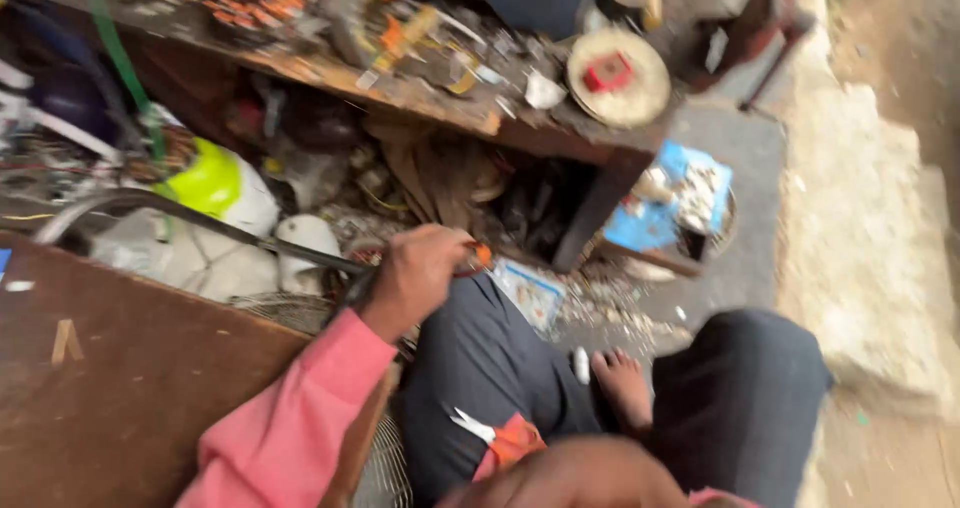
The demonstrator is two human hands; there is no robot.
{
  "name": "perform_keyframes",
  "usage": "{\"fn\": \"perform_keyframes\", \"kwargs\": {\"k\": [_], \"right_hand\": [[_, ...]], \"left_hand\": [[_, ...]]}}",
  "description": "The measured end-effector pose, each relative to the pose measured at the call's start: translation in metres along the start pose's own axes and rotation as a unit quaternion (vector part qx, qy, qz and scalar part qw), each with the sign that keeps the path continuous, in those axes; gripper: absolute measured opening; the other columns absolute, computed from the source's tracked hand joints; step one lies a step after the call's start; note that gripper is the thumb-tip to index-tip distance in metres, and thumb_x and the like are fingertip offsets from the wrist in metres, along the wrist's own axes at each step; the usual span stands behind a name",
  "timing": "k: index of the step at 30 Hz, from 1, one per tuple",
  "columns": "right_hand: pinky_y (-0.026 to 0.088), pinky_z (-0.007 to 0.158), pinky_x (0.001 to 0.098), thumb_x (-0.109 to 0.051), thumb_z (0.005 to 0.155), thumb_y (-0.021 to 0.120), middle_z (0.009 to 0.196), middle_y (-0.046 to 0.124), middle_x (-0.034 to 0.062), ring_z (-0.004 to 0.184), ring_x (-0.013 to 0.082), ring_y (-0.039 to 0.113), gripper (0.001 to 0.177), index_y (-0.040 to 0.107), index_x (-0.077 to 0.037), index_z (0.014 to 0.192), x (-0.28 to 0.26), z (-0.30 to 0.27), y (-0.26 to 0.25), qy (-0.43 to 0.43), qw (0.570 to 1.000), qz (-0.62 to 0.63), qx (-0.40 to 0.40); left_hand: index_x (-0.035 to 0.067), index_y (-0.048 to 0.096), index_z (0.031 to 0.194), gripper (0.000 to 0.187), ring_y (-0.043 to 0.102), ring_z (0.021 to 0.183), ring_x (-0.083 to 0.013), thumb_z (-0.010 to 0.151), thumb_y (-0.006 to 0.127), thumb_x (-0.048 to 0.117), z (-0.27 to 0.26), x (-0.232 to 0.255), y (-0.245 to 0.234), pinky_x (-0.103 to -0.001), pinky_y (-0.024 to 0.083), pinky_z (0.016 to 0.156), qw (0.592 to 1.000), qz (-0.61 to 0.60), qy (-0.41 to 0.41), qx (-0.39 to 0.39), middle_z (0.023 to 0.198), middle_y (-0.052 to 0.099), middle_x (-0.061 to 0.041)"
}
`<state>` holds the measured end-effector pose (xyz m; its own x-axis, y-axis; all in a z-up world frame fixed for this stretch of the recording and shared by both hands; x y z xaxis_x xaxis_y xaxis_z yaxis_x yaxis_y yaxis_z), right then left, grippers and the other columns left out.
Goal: Repairing or rewinding the coils of a fan motor stator.
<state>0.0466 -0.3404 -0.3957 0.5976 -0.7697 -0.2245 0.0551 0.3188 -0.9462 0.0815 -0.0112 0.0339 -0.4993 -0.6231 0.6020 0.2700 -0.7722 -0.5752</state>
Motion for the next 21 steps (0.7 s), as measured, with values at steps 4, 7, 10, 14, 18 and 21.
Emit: {"fn": "perform_keyframes", "kwargs": {"k": [4, 7, 10, 14, 18, 21], "right_hand": [[0.052, 0.091, 0.0355, -0.012, 0.093, 0.066, 0.115, 0.065, 0.0256, 0.103, 0.0362, 0.064, 0.023, 0.068, 0.001, 0.113, -0.105, 0.071, -0.206, 0.272, 0.784, 0.549, 0.099], [0.052, 0.093, 0.0402, -0.011, 0.084, 0.071, 0.121, 0.063, 0.0196, 0.111, 0.0355, 0.065, 0.033, 0.063, 0.001, 0.113, -0.193, 0.159, -0.497, -0.006, 0.909, 0.365, 0.200], [0.053, 0.084, 0.0443, -0.016, 0.080, 0.075, 0.121, 0.064, 0.0188, 0.102, 0.0383, 0.066, 0.040, 0.063, -0.001, 0.115, -0.203, 0.181, -0.499, -0.133, 0.957, 0.239, 0.098], [0.053, 0.074, 0.0503, -0.027, 0.076, 0.079, 0.103, 0.069, 0.0157, 0.086, 0.0407, 0.067, 0.049, 0.066, -0.011, 0.121, -0.130, 0.168, -0.368, -0.046, 0.983, 0.096, -0.146], [0.052, 0.076, 0.0509, -0.030, 0.077, 0.080, 0.093, 0.069, 0.0164, 0.088, 0.0400, 0.067, 0.052, 0.066, -0.011, 0.122, -0.094, 0.161, -0.319, -0.013, 0.982, 0.083, -0.167], [0.054, 0.079, 0.0492, -0.030, 0.073, 0.082, 0.095, 0.069, 0.0157, 0.089, 0.0392, 0.067, 0.052, 0.067, -0.012, 0.120, -0.090, 0.159, -0.322, -0.003, 0.983, 0.079, -0.168]], "left_hand": [[0.000, 0.071, 0.104, 0.015, 0.071, 0.081, -0.0372, 0.091, 0.063, -0.001, -0.001, 0.003, -0.007, -0.042, 0.056, 0.068, 0.999, 0.025, -0.027, -0.015, 0.090, 0.070, -0.020], [-0.001, 0.069, 0.104, 0.015, 0.072, 0.078, -0.0357, 0.090, 0.062, -0.001, 0.011, 0.003, -0.015, -0.041, 0.056, 0.065, 0.999, 0.035, -0.027, -0.010, 0.088, 0.070, -0.019], [0.001, 0.066, 0.094, 0.010, 0.071, 0.073, -0.0325, 0.092, 0.057, 0.001, 0.039, -0.002, -0.033, -0.039, 0.056, 0.064, 0.998, 0.069, 0.001, -0.004, 0.081, 0.067, -0.016], [0.004, 0.058, 0.081, 0.019, 0.061, 0.071, -0.0389, 0.098, 0.051, 0.009, 0.112, 0.000, -0.038, -0.049, 0.047, 0.065, 0.984, 0.155, 0.087, -0.009, 0.074, 0.058, -0.018], [-0.001, 0.062, 0.076, 0.022, 0.063, 0.076, -0.0407, 0.095, 0.063, 0.011, 0.200, -0.038, -0.022, -0.051, 0.049, 0.072, 0.976, 0.197, 0.079, -0.049, 0.076, 0.061, -0.021], [0.006, 0.075, 0.089, 0.011, 0.068, 0.077, -0.0380, 0.084, 0.071, 0.015, 0.237, -0.054, -0.005, -0.048, 0.054, 0.072, 0.983, 0.156, 0.017, -0.091, 0.080, 0.068, -0.016]]}}
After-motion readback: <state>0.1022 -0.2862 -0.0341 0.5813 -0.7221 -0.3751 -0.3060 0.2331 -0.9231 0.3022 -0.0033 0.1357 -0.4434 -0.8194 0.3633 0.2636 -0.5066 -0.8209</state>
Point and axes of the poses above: each hand's wrist, its own z-axis towards the middle knuckle, its own y-axis out of the palm, x = y × z, the point moved 9 cm from there along z, towards the middle knuckle
